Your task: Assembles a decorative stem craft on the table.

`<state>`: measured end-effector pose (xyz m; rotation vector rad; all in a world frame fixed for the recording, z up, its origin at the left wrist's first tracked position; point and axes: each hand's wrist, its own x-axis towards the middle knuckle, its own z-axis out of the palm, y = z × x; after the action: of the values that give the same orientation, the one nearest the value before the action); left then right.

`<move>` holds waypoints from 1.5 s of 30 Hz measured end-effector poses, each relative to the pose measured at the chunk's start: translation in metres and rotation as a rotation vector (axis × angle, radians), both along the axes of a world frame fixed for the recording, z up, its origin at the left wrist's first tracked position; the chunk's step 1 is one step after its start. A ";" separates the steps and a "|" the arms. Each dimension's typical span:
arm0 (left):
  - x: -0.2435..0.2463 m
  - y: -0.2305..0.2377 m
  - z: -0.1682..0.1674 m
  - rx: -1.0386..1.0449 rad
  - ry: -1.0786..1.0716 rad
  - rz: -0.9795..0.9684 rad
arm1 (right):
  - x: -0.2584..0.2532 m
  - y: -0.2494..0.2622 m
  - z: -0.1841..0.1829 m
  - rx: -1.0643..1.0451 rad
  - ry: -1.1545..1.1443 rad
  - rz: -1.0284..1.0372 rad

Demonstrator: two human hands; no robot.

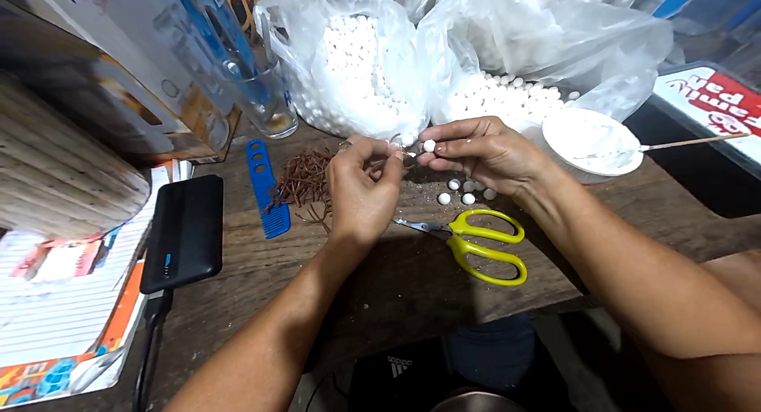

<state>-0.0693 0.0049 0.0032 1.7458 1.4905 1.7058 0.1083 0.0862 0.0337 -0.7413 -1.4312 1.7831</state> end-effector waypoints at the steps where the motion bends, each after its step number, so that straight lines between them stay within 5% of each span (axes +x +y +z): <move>1: 0.000 0.000 0.000 0.005 0.001 0.000 | 0.000 0.001 0.000 -0.009 -0.001 0.003; 45: 0.001 0.000 -0.003 0.061 0.031 0.023 | -0.006 -0.006 -0.003 -0.028 0.036 -0.070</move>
<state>-0.0682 0.0050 0.0006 1.8004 1.4921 1.7615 0.1025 0.0804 0.0303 -0.7608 -1.3428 1.7579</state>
